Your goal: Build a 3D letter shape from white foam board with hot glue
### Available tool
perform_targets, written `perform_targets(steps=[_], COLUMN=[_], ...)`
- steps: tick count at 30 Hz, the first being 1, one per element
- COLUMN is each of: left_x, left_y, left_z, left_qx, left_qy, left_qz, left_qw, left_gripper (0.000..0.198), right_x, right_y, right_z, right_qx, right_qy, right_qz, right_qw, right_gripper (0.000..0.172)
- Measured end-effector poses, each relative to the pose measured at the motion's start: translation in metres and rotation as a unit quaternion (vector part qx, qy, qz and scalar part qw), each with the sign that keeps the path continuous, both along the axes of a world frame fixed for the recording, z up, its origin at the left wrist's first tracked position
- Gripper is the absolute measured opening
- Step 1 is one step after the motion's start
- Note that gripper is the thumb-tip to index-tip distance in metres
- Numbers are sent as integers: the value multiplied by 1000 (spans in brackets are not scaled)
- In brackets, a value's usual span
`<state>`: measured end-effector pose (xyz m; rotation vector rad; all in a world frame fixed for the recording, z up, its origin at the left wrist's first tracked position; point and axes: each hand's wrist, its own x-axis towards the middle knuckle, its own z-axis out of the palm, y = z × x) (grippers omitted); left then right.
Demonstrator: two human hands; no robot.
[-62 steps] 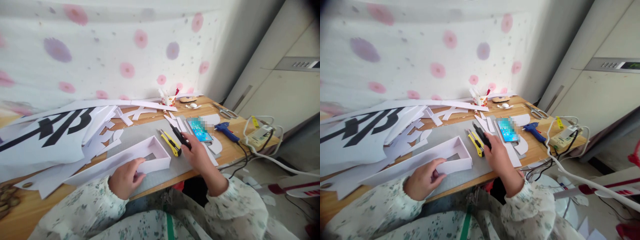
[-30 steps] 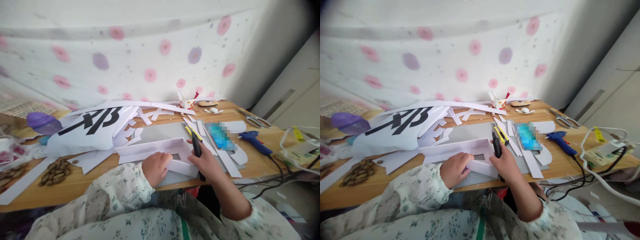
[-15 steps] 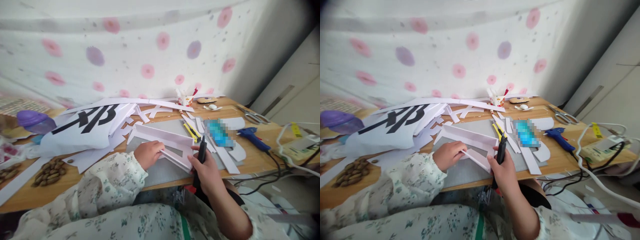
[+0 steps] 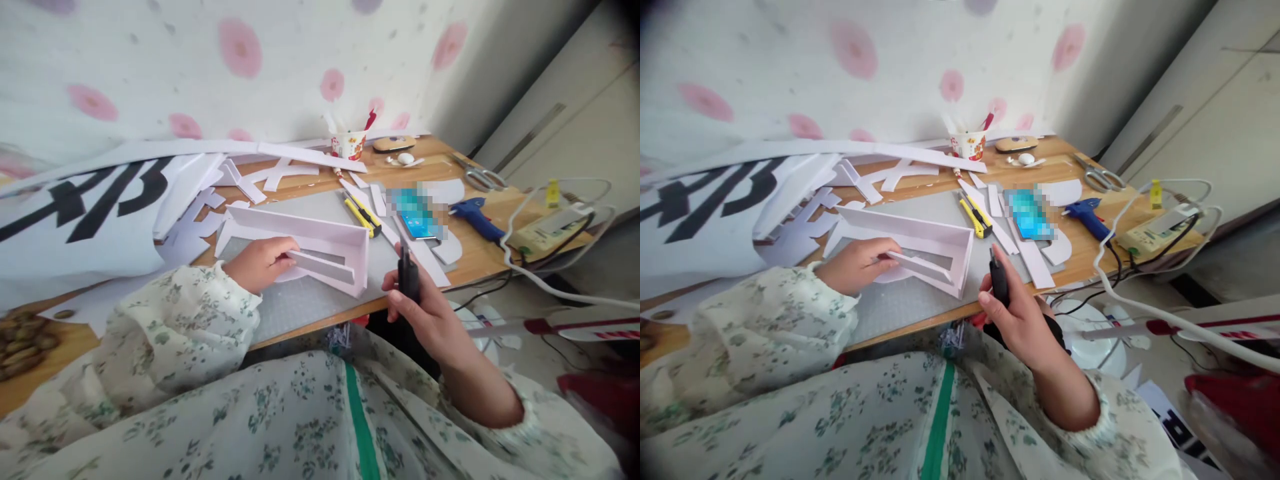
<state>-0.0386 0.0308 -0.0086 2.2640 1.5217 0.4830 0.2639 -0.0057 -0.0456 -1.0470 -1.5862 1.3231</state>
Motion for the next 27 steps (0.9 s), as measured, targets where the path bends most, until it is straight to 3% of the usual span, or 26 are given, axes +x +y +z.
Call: perform_targets(steps=[3, 5, 9, 12, 16, 20, 27], left_x=[-1, -4, -8, -7, -6, -8, -8], left_y=[-1, -1, 1, 2, 3, 4, 4], left_z=[-4, -5, -6, -8, -11, -14, -18], left_qx=[5, 7, 7, 4, 18, 34, 43], left_qy=[-4, 3, 38, 54, 52, 52, 46], left_qz=[0, -6, 6, 4, -1, -4, -8], left_qw=[1000, 1000, 999, 999, 998, 998, 998], left_gripper=[16, 18, 20, 22, 24, 23, 22], right_x=[10, 22, 43, 50, 40, 24, 16], right_y=[-9, -16, -24, -22, -12, -3, -1], right_z=[8, 14, 23, 28, 35, 42, 41], right_qx=[42, 69, 127, 190, 284, 316, 344], right_qy=[-113, -189, -317, -403, -516, -594, -628], right_qz=[52, 73, 82, 68, 54, 42, 22], right_qw=[991, 977, 936, 893, 806, 739, 698], right_gripper=[68, 61, 38, 31, 27, 24, 22])
